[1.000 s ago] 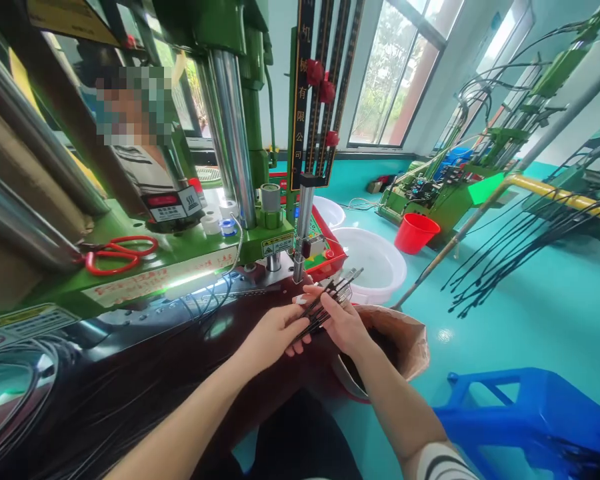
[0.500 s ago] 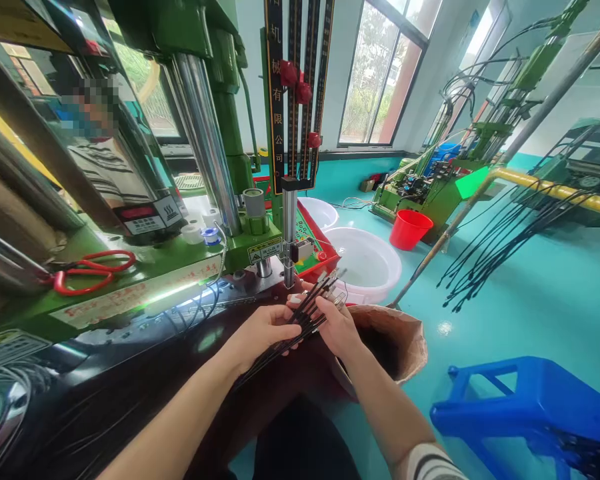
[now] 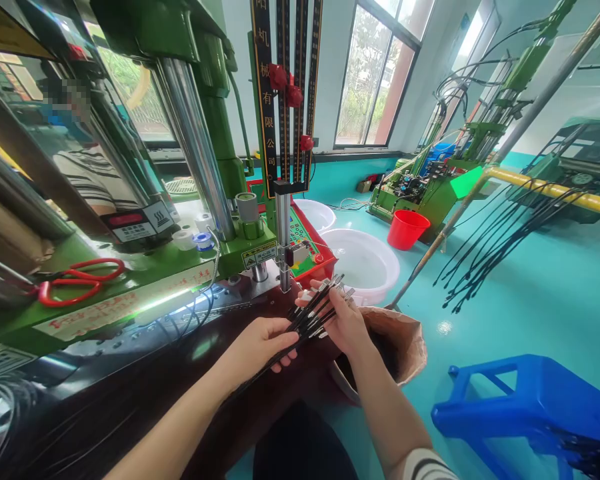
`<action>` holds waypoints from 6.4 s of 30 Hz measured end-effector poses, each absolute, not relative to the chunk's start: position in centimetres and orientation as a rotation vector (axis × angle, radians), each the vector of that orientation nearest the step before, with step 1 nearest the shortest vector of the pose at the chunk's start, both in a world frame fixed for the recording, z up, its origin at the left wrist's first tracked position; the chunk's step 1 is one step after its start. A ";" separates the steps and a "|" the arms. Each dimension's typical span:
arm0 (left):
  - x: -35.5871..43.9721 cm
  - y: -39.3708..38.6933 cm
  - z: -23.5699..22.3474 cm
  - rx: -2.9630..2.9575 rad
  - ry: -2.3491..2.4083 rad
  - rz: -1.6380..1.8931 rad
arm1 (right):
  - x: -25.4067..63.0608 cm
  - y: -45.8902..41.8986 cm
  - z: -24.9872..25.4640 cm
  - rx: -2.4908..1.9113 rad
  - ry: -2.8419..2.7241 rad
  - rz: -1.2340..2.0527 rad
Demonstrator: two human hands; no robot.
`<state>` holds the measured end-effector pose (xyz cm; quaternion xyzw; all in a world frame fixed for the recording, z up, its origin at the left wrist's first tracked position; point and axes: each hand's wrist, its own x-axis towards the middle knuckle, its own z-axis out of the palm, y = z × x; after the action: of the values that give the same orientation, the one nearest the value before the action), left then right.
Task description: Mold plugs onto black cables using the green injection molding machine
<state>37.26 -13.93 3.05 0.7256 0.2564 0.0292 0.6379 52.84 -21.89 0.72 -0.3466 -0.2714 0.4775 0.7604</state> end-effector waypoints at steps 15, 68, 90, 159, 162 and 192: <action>39.1 -17.0 1.5 1.577 0.583 -0.026 | 56.1 -22.4 2.2 -0.731 -0.744 1.075; 34.0 -18.0 -4.4 1.052 0.836 0.446 | 47.4 -22.0 -6.0 -1.229 -0.800 1.345; 32.6 -17.2 -4.3 1.273 1.031 0.739 | 47.1 -22.2 -5.0 -1.322 -0.802 1.328; 32.0 -15.5 -3.3 1.223 1.098 1.034 | 47.6 -22.6 -5.6 -1.259 -0.984 1.328; 31.9 -15.6 -3.5 1.164 1.100 1.000 | 47.6 -22.5 -5.2 -1.225 -0.943 1.355; 29.4 -13.9 -3.3 1.388 1.086 0.888 | 48.2 -22.3 -4.7 -1.242 -1.058 1.452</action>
<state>29.39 -13.85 -3.30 0.5866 0.4589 0.3755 0.5516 48.23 -22.26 -4.67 -0.5047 -0.4300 0.5902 0.4605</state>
